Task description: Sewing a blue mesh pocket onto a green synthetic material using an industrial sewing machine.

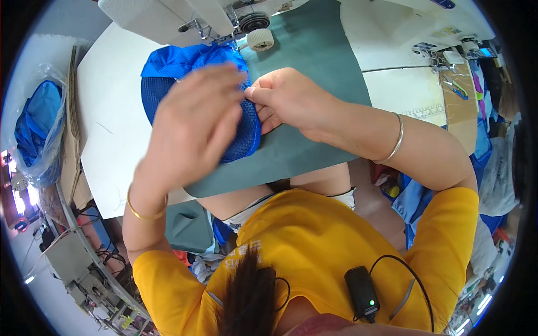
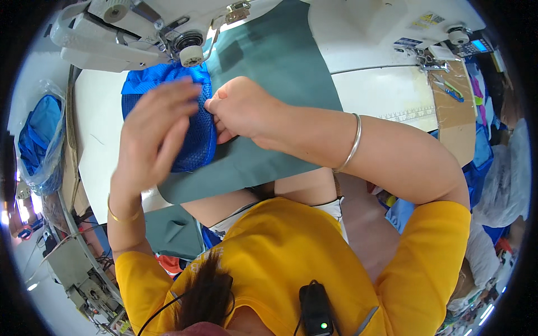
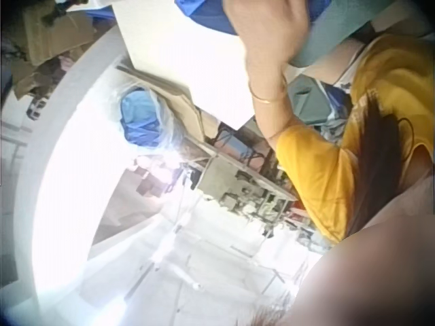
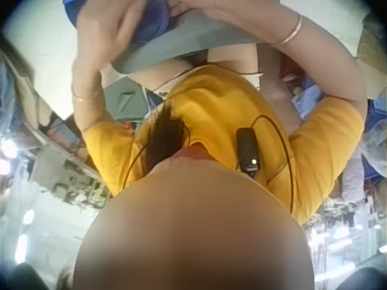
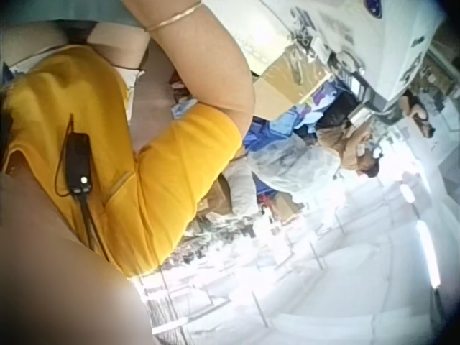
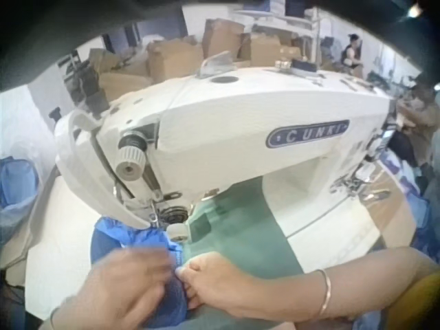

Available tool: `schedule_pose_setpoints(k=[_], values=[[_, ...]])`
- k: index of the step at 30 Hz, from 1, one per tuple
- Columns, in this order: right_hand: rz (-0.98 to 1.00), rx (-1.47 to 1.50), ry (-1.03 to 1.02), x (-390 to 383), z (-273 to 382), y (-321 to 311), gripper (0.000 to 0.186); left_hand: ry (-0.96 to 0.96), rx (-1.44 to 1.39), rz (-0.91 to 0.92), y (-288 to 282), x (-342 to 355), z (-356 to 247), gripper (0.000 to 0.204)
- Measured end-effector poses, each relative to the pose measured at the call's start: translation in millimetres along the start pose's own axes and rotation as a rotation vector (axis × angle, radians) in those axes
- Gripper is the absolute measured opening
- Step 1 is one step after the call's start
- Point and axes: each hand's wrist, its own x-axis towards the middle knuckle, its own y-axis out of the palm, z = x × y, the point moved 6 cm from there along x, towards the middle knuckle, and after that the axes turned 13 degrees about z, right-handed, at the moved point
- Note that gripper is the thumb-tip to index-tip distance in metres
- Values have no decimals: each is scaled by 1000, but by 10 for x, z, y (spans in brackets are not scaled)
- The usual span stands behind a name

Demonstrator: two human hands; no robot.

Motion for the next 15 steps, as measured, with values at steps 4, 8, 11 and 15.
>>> schedule_pose_setpoints(k=[4,8,11,15], values=[[55,-41,60,-29,73,35,27,-121,171,-46,229,87,240,30],[75,-49,106,-38,61,31,26,-189,197,-64,422,35,231,35],[94,-55,120,-31,60,22,25,-240,129,-97,458,-6,243,35],[132,-24,143,4,55,34,25,-243,183,-120,423,-21,256,33]])
